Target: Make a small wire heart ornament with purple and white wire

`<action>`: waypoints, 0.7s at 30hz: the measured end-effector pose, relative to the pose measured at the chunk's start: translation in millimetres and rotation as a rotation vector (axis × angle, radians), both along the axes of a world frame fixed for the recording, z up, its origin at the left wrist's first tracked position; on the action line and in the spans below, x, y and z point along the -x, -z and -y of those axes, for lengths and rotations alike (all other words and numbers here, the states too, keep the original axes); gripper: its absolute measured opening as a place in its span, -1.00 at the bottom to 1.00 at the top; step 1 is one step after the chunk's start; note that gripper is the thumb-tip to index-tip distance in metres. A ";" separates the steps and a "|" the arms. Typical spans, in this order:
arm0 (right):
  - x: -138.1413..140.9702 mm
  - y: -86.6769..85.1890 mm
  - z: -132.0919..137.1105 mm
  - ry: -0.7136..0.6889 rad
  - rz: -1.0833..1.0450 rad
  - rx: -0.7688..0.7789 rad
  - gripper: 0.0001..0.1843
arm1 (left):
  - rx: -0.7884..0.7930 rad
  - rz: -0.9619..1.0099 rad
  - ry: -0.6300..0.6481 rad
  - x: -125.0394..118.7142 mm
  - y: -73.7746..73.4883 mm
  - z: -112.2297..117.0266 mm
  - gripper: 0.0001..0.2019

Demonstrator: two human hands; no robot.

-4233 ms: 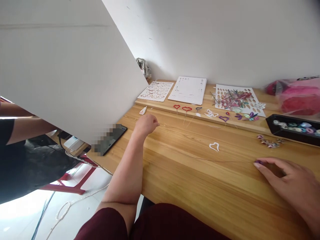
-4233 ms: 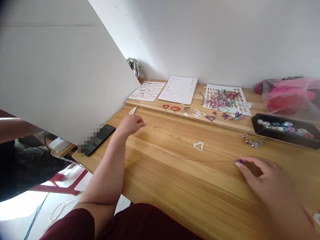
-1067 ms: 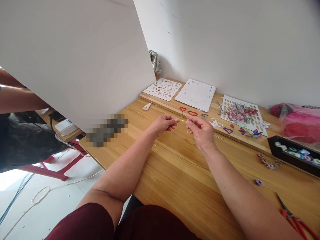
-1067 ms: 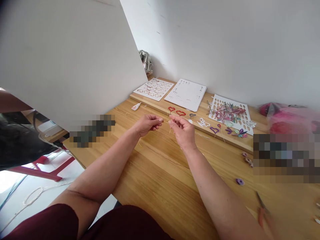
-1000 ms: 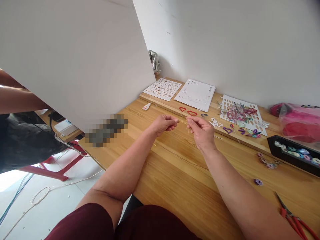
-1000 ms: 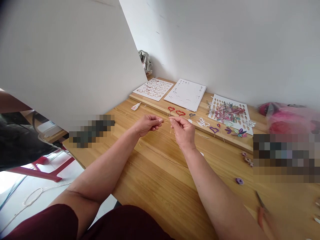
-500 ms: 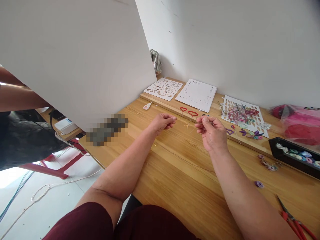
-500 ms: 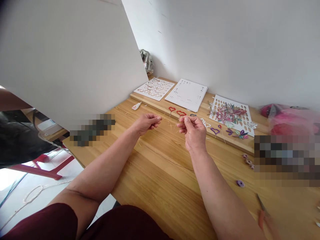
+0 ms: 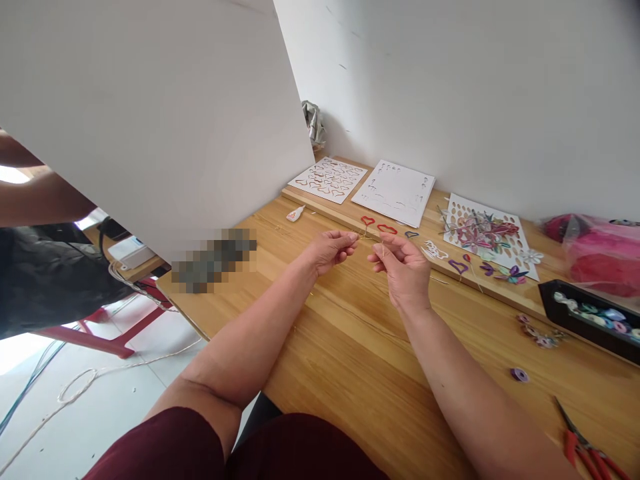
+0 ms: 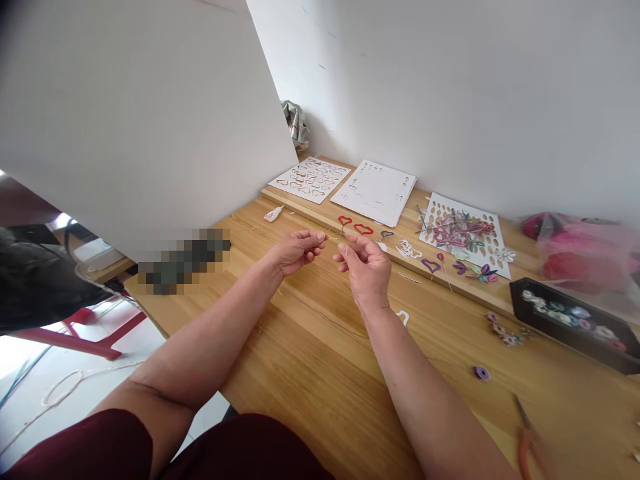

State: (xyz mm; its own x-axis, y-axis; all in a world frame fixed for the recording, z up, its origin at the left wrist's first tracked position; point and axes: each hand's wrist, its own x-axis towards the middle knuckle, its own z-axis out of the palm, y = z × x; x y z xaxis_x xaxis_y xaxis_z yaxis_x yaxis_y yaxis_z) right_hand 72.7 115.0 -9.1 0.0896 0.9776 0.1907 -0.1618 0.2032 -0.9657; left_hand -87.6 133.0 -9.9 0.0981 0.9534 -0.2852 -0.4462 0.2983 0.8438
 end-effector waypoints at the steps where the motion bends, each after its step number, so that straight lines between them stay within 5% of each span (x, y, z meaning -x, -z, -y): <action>1: 1.5 -0.7 -0.1 0.002 -0.005 -0.010 -0.71 | -0.005 -0.007 0.011 -0.6 0.4 0.3 -0.90; 17: -22.8 -12.7 -11.8 0.151 -0.189 -0.020 -0.71 | -0.015 -0.099 0.049 2.3 1.0 -1.3 -0.81; 21: -31.4 -14.7 -13.1 0.081 -0.219 0.020 -0.65 | -0.028 -0.093 0.032 4.5 2.6 -2.1 -0.82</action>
State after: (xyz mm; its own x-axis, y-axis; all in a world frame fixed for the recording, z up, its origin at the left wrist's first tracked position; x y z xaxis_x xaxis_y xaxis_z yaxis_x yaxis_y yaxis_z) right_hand 104.2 128.0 5.6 0.2052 0.9689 0.1385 -0.3517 0.2051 -0.9134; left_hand -92.1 135.1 -12.4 0.1031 0.9581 -0.2674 -0.3562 0.2865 0.8894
